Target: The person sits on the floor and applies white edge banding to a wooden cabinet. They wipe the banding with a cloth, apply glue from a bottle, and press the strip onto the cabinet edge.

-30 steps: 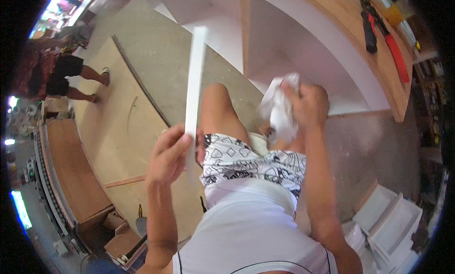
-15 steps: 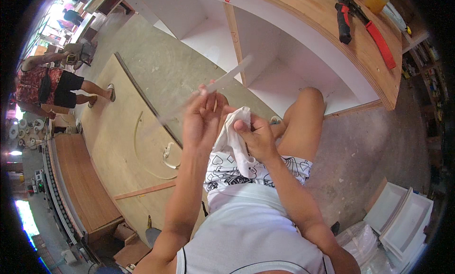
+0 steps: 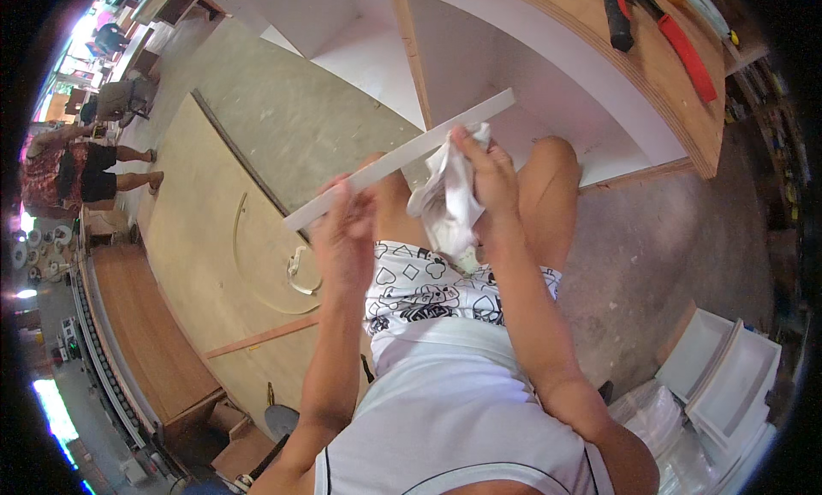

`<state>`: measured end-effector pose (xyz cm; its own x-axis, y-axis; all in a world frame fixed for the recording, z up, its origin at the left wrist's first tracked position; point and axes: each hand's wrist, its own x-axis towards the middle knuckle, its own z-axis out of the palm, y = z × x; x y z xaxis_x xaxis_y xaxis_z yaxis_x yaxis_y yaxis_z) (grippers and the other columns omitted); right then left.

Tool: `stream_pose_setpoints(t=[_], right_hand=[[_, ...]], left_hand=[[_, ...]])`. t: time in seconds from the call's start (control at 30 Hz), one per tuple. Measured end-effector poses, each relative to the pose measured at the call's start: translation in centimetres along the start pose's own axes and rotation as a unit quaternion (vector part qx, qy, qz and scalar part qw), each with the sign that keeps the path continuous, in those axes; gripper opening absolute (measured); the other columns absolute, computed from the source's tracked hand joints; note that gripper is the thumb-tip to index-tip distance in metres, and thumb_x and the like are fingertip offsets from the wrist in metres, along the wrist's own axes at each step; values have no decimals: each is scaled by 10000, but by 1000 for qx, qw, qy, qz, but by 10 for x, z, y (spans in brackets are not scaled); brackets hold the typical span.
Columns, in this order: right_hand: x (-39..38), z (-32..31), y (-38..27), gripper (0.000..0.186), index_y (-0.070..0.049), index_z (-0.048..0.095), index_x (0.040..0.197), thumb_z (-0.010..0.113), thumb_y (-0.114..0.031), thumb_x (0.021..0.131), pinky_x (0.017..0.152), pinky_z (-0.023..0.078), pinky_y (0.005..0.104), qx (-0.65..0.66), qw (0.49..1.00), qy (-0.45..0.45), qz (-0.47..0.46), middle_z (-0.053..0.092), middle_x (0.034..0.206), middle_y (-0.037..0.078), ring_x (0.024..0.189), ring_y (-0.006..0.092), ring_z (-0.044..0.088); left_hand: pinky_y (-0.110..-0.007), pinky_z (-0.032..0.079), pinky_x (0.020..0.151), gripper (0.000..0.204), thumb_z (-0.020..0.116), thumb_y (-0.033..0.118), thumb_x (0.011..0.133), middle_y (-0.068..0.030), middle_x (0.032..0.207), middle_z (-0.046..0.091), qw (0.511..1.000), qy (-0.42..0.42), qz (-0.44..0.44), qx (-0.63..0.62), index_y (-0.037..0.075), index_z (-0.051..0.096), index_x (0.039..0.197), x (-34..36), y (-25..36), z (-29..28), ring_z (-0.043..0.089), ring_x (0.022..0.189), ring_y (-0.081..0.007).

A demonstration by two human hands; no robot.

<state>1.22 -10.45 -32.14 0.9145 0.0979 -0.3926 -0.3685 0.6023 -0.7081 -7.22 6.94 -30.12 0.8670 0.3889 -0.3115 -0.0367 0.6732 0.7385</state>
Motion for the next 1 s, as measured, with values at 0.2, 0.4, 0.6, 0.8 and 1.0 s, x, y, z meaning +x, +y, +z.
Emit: stream_pose_setpoints(t=[0.2,0.4,0.6,0.8,1.0], right_hand=[[20,-19,-1,355,-58,688,1076,727,-398,980,642,530,285,-45,998,-18,-35,681,888,16,736,106,645],[28,-54,79,764,-42,644,1269,483,-731,982,741,586,362,43,991,38,124,715,989,108,865,247,700],[-5,-17,72,717,-6,560,1347,358,-630,1056,762,604,439,330,863,-330,194,681,942,226,767,384,690],[-22,-10,71,399,0,673,1149,561,-377,1078,626,526,256,-112,975,-190,30,700,874,46,701,81,632],[-17,1,67,459,24,721,829,637,-378,1035,543,459,334,-283,943,-108,-141,642,632,46,597,85,571]], left_hand=[[-278,572,726,162,664,130,1019,-123,1028,716,967,-51,3,249,-3,651,1109,-1,38,-42,706,818,-174],[-218,513,556,142,589,178,1069,-129,974,702,990,3,2,138,37,577,1067,-12,18,0,666,700,-139],[-220,416,496,198,495,257,1116,-32,808,607,943,-128,-52,303,87,503,1014,-14,-3,5,554,569,-86],[-280,434,513,249,482,159,1082,-18,749,612,859,-184,-45,475,-29,641,1047,-12,4,11,568,589,-86],[-266,421,410,328,497,202,1084,-45,643,621,843,-185,-135,488,-57,651,955,-25,27,-2,560,444,-107]])
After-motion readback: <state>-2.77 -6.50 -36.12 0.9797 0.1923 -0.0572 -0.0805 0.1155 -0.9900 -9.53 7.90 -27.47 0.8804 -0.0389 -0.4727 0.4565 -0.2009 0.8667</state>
